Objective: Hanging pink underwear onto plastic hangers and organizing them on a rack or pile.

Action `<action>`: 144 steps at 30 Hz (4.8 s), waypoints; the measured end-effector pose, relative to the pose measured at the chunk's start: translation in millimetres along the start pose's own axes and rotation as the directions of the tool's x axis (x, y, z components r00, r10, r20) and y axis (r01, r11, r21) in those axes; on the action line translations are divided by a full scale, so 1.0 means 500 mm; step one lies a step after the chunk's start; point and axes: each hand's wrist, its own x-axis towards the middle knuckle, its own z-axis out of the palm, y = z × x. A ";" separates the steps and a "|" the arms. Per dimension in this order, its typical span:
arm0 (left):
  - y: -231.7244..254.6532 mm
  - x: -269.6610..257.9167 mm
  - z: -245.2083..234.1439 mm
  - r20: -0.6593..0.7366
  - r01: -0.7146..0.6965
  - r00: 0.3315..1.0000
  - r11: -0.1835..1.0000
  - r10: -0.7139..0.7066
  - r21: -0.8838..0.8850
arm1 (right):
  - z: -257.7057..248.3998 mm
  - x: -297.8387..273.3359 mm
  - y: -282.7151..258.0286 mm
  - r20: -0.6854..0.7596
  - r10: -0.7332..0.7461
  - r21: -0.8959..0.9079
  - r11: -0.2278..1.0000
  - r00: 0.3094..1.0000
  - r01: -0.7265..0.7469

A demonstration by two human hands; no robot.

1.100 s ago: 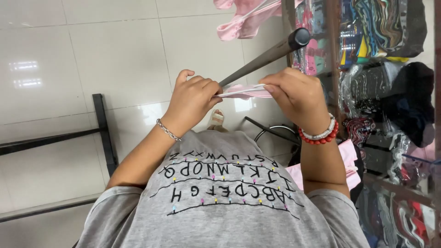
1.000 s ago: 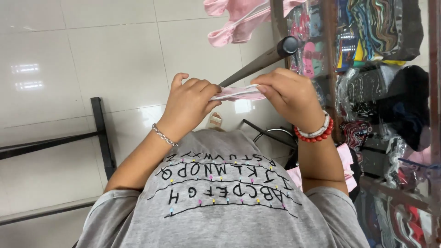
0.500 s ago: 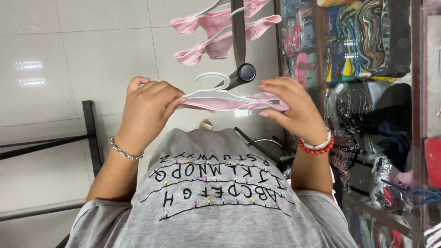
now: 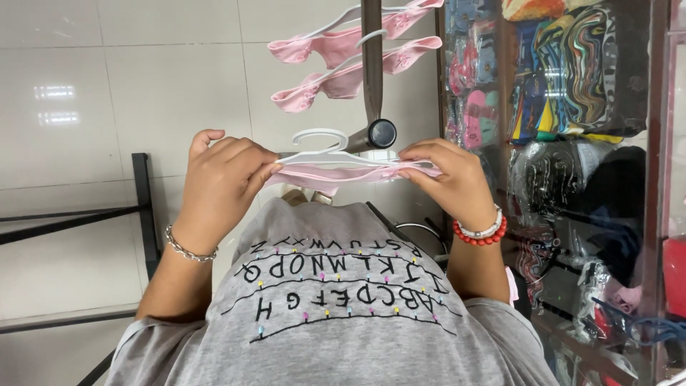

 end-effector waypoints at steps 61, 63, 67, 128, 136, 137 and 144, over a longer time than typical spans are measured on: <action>-0.382 0.556 0.344 0.239 -0.031 0.970 0.999 0.033 -0.014 | 0.101 -0.230 -0.081 -0.372 0.631 -0.065 0.714 0.681 -0.698; -0.349 0.577 0.352 0.213 -0.084 0.973 0.996 0.083 -0.005 | 0.112 -0.245 -0.094 -0.369 0.703 -0.038 0.642 0.608 -0.765; -0.315 0.578 0.354 0.172 -0.120 0.976 0.990 0.131 -0.074 | 0.125 -0.247 -0.100 -0.358 0.748 -0.011 0.595 0.558 -0.804; -0.150 0.195 0.107 -0.543 -0.644 0.728 0.688 0.417 -0.335 | 0.218 -0.230 -0.200 -0.232 0.758 0.008 0.628 0.609 -0.778; 0.077 0.041 0.229 -0.351 -0.711 0.643 0.360 0.680 -0.604 | 0.336 -0.451 -0.285 -0.320 0.799 0.135 0.570 0.509 -0.810; 0.122 -0.003 0.238 -0.144 -0.547 0.697 0.391 0.703 -0.740 | 0.345 -0.479 -0.304 -0.324 0.815 0.162 0.548 0.480 -0.821; 0.347 -0.359 0.295 0.802 0.365 0.321 0.716 0.503 -0.595 | 0.440 -0.753 -0.481 -0.322 0.917 0.343 0.343 0.234 -0.874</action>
